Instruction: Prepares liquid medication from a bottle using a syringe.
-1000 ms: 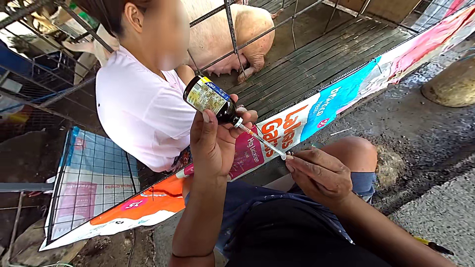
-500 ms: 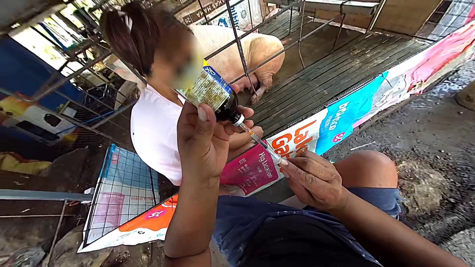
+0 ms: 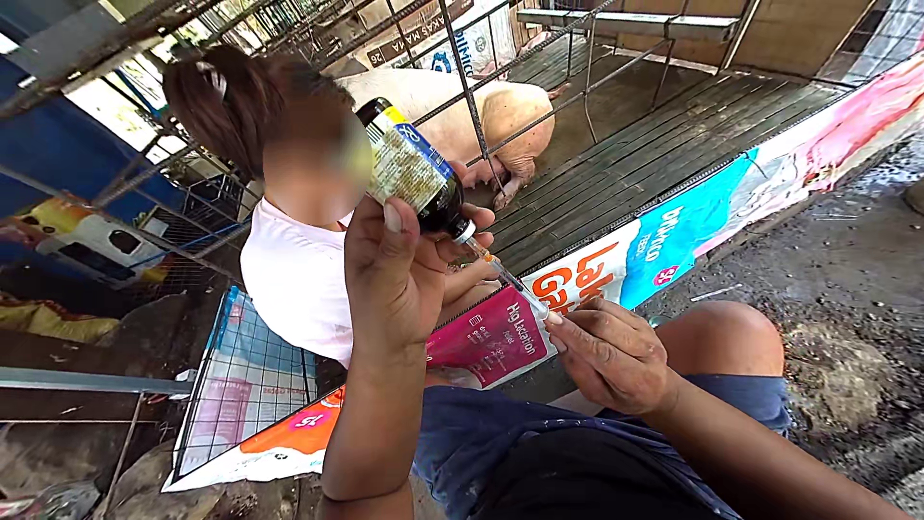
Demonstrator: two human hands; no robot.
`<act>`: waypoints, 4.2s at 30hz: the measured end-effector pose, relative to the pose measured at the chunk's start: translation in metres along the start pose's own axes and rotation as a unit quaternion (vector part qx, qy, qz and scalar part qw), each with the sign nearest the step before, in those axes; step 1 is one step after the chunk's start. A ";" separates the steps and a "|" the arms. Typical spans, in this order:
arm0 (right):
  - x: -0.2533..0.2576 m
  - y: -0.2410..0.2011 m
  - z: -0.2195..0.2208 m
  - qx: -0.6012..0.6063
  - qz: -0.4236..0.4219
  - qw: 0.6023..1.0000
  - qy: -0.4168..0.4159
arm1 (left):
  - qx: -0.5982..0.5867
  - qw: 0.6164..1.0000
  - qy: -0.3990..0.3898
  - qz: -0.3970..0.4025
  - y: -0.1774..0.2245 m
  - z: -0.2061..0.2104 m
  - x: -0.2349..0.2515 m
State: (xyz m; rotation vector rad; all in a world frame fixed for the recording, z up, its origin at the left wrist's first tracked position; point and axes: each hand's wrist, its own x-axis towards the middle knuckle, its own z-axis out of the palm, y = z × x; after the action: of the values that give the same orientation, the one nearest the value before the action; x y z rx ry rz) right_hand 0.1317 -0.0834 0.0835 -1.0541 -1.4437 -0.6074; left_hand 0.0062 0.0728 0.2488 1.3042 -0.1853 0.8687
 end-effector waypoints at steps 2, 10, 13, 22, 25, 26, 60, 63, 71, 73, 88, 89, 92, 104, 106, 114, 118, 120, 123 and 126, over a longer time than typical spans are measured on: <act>0.001 0.000 0.000 0.001 0.000 1.000 0.003 | -0.011 1.000 0.002 -0.002 0.000 -0.001 0.000; 0.001 -0.002 0.003 0.003 0.001 1.000 0.003 | -0.008 1.000 0.005 0.000 0.002 -0.003 -0.002; 0.001 -0.003 0.004 0.004 0.000 1.000 0.000 | -0.019 1.000 0.004 -0.001 0.003 -0.004 -0.003; -0.001 -0.009 0.010 0.015 -0.006 1.000 -0.009 | -0.007 1.000 0.018 0.003 0.011 -0.015 -0.021; -0.007 -0.013 0.015 0.032 -0.011 0.999 -0.025 | 0.024 0.999 0.036 0.008 0.018 -0.027 -0.040; -0.010 -0.015 0.018 0.039 -0.012 0.999 -0.030 | 0.022 0.999 0.048 0.012 0.019 -0.031 -0.049; -0.030 -0.030 0.044 0.098 -0.024 0.990 -0.099 | -0.002 0.989 0.147 0.005 0.013 -0.066 -0.113; -0.031 -0.030 0.045 0.099 -0.026 0.990 -0.096 | -0.004 0.988 0.151 0.009 0.014 -0.065 -0.113; -0.027 -0.031 0.045 0.101 -0.031 0.990 -0.095 | -0.012 0.989 0.148 0.015 0.018 -0.062 -0.111; -0.026 -0.032 0.045 0.101 -0.033 0.990 -0.095 | -0.016 0.989 0.143 0.016 0.018 -0.062 -0.112; -0.021 -0.032 0.049 0.105 -0.046 0.990 -0.084 | -0.015 0.992 0.125 0.024 0.028 -0.057 -0.107; -0.020 -0.032 0.049 0.105 -0.049 0.990 -0.083 | -0.015 0.992 0.123 0.024 0.029 -0.056 -0.105; -0.015 -0.033 0.049 0.105 -0.056 0.990 -0.079 | -0.014 0.993 0.115 0.025 0.035 -0.051 -0.100; -0.004 -0.031 0.050 0.101 -0.085 0.990 -0.056 | -0.005 0.994 0.099 0.039 0.045 -0.041 -0.090; -0.004 -0.031 0.050 0.101 -0.089 0.990 -0.051 | -0.012 0.994 0.098 0.034 0.045 -0.040 -0.090; -0.004 -0.034 0.055 0.178 -0.041 0.983 -0.006 | -0.048 0.995 0.090 0.017 0.046 -0.036 -0.085; 0.003 -0.043 0.060 0.267 0.064 0.962 0.016 | -0.050 0.994 0.093 0.027 0.044 -0.035 -0.082; 0.005 -0.046 0.064 0.326 0.117 0.938 0.026 | -0.048 0.993 0.100 0.030 0.044 -0.035 -0.081; 0.009 -0.054 0.069 0.428 0.226 0.875 0.012 | -0.034 0.993 0.110 0.038 0.045 -0.036 -0.079; 0.017 -0.057 0.069 0.534 0.324 0.780 -0.040 | -0.031 0.993 0.112 0.037 0.044 -0.037 -0.078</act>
State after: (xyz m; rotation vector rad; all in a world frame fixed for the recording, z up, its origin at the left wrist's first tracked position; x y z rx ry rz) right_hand 0.0503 -0.0466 0.0994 -0.5448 -1.0873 0.7300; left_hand -0.0885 0.0709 0.2260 1.1387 -0.0841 1.0570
